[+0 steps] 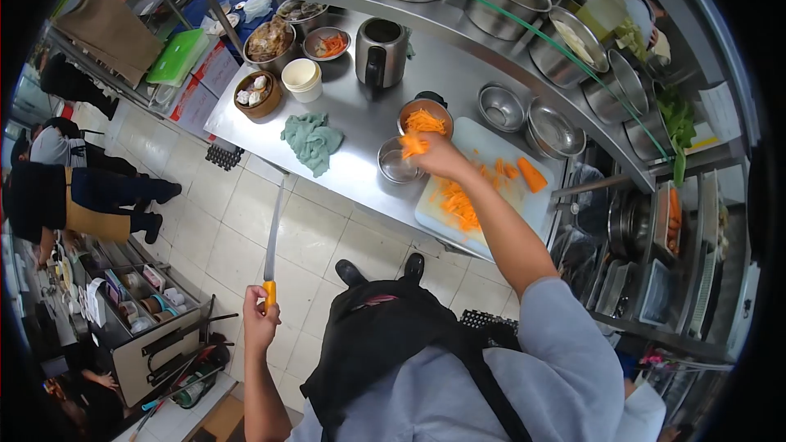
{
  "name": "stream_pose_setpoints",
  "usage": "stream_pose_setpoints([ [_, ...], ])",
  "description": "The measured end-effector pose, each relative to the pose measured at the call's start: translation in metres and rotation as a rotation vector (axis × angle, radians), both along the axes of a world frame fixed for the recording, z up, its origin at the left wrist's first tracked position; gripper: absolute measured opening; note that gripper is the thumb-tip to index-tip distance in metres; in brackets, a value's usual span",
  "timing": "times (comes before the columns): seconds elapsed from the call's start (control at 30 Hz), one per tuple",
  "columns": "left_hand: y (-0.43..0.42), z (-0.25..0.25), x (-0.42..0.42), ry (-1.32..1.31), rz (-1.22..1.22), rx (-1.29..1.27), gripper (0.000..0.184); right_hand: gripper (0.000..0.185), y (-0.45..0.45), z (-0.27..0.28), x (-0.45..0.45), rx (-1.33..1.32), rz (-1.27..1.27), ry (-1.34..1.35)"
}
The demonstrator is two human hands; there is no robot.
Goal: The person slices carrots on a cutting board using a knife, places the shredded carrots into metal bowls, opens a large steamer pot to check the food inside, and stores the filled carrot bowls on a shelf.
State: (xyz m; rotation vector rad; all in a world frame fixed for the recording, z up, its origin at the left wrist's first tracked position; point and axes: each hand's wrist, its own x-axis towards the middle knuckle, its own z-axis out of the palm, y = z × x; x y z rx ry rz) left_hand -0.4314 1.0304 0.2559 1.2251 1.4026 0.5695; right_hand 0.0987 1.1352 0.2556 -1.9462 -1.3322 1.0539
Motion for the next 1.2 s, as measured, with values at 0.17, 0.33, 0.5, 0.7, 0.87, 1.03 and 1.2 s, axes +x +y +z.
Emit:
stream_pose_setpoints([
  [0.17, -0.010, -0.013, -0.004, -0.011, 0.024, -0.005, 0.033, 0.033, 0.058, -0.054, -0.038, -0.286, 0.505, -0.560],
  [0.33, -0.022, -0.016, -0.010, -0.039, 0.057, -0.038, 0.033, 0.037, 0.056, -0.059, -0.048, -0.382, 0.387, -0.576],
  [0.5, -0.025, -0.026, -0.012, -0.053, 0.094, -0.088, 0.032, 0.029, 0.036, -0.041, -0.034, 0.065, 0.311, -0.497],
  [0.7, -0.007, -0.005, -0.001, -0.030, 0.054, -0.055, 0.031, 0.027, -0.076, -0.026, 0.039, 0.127, -0.410, -0.480],
  [0.87, 0.002, -0.001, 0.013, -0.010, 0.012, -0.025, 0.030, 0.052, -0.149, -0.102, 0.020, -0.111, -0.738, -0.625],
  [1.03, 0.009, 0.009, 0.034, 0.024, -0.104, -0.020, 0.030, 0.084, -0.138, -0.109, -0.008, -0.141, -0.671, -0.852],
  [1.2, 0.011, 0.016, 0.053, 0.031, -0.147, -0.032, 0.030, 0.056, -0.140, -0.126, 0.012, 0.093, -0.560, -0.719],
])
